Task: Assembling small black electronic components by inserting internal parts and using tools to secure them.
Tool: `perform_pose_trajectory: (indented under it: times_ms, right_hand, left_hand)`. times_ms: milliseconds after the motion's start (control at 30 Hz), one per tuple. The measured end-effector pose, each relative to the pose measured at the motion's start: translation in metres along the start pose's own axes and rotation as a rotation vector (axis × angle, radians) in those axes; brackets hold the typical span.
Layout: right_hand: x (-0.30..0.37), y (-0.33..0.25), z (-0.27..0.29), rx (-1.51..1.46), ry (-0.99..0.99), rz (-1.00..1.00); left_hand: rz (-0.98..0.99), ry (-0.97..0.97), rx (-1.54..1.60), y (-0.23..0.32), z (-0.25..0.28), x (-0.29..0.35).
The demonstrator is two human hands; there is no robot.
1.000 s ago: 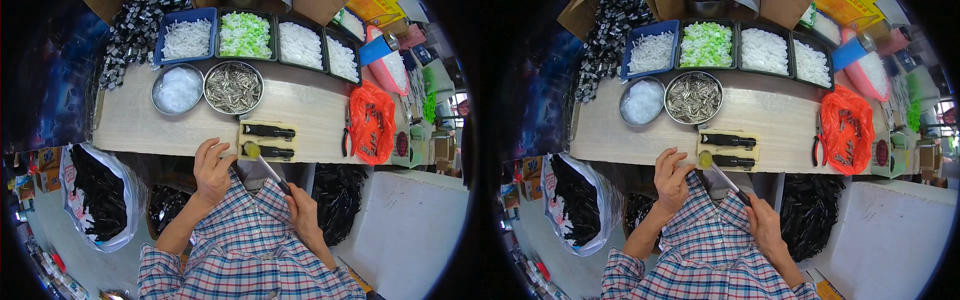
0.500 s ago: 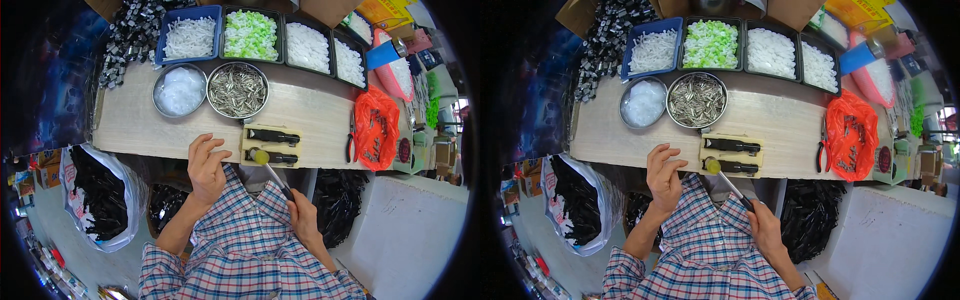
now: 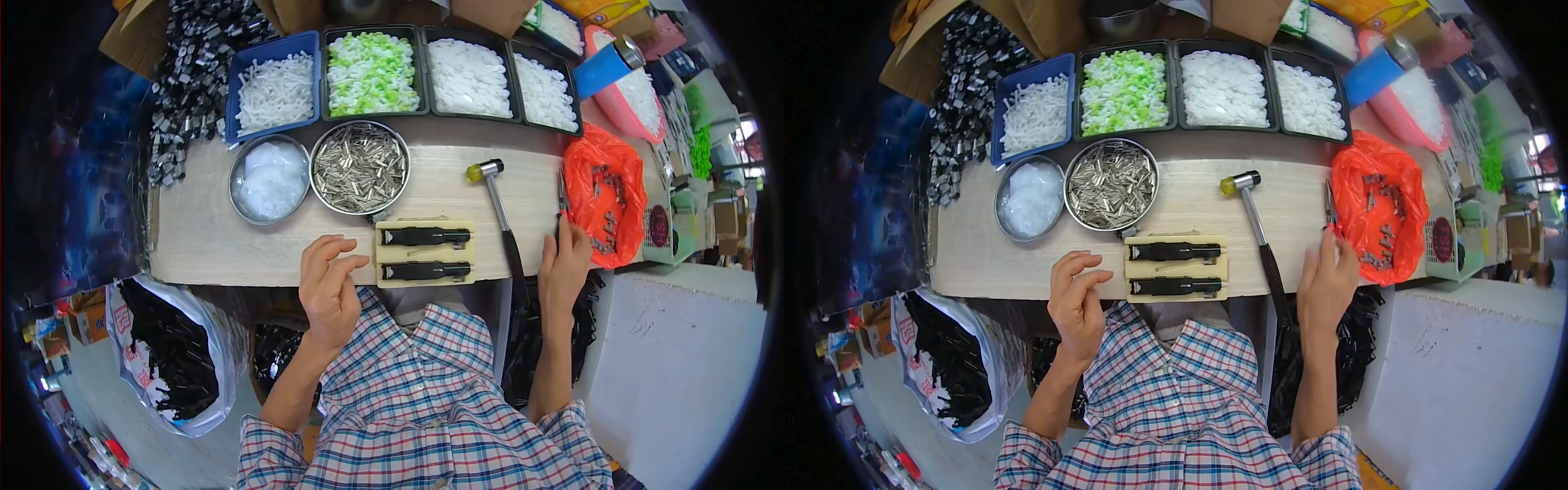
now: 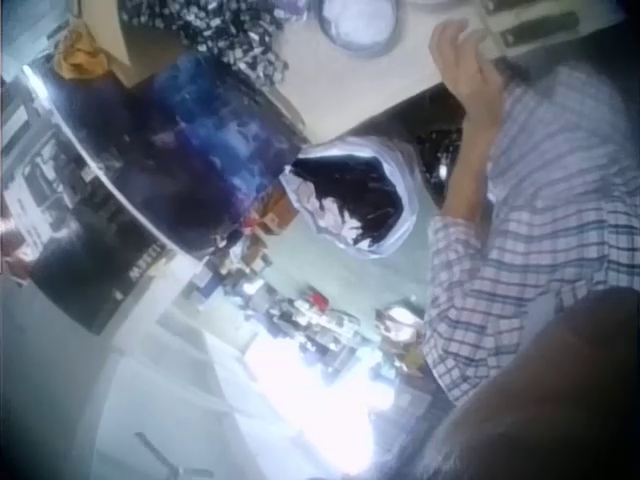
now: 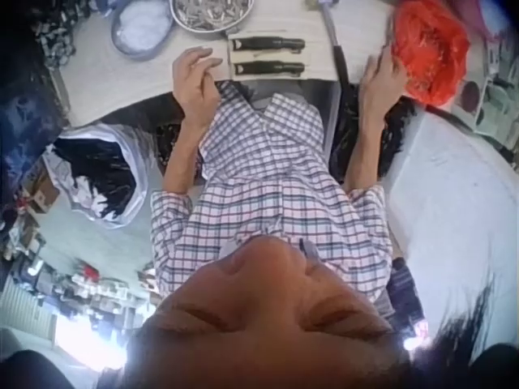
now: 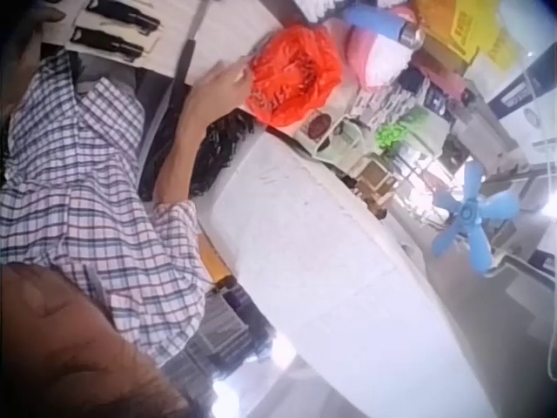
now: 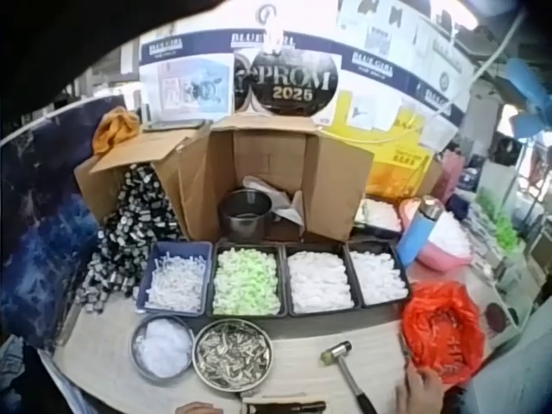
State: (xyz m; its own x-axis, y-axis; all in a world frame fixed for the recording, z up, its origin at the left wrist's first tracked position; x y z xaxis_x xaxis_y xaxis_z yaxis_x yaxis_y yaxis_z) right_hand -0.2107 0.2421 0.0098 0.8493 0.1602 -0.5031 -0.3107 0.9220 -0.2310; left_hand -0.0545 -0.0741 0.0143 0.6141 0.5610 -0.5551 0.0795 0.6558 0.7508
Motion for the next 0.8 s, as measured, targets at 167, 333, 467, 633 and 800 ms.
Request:
perform_pose_trajectory:
  times_ms: [167, 333, 467, 633, 800]
  right_hand:
    - [-0.010, 0.022, -0.023, 0.306, -0.003, 0.002]
    - [0.004, 0.022, -0.028, 0.251, 0.005, 0.141]
    - [-0.003, 0.028, -0.026, 0.259, 0.087, 0.221]
    - [-0.010, 0.051, -0.008, -0.210, 0.065, -0.155]
    - [0.031, -0.003, 0.024, -0.467, -0.017, -0.128]
  left_hand:
    - [-0.025, -0.114, 0.156, 0.013, -0.032, -0.017]
    - [-0.162, -0.316, 0.120, 0.031, -0.071, -0.028]
    - [-0.308, -0.445, 0.063, 0.034, -0.081, -0.031]
    - [0.424, -0.313, 0.416, 0.017, -0.043, -0.027]
    - [0.325, -0.408, 0.165, 0.034, -0.024, -0.002]
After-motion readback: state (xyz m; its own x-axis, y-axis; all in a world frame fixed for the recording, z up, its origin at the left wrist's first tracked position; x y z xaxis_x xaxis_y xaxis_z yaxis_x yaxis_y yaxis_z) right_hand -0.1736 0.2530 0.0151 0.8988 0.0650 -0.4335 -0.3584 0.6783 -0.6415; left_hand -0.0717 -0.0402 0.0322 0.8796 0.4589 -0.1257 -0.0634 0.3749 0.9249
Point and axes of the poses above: each hand's wrist, its own x-axis away from the middle knuckle, its own z-axis out of the back of the hand, y = z × x, the point moved 4 cm from there along -x, towards the middle knuckle, and after that the axes turned 15 degrees about y, right-handed, at the moved point
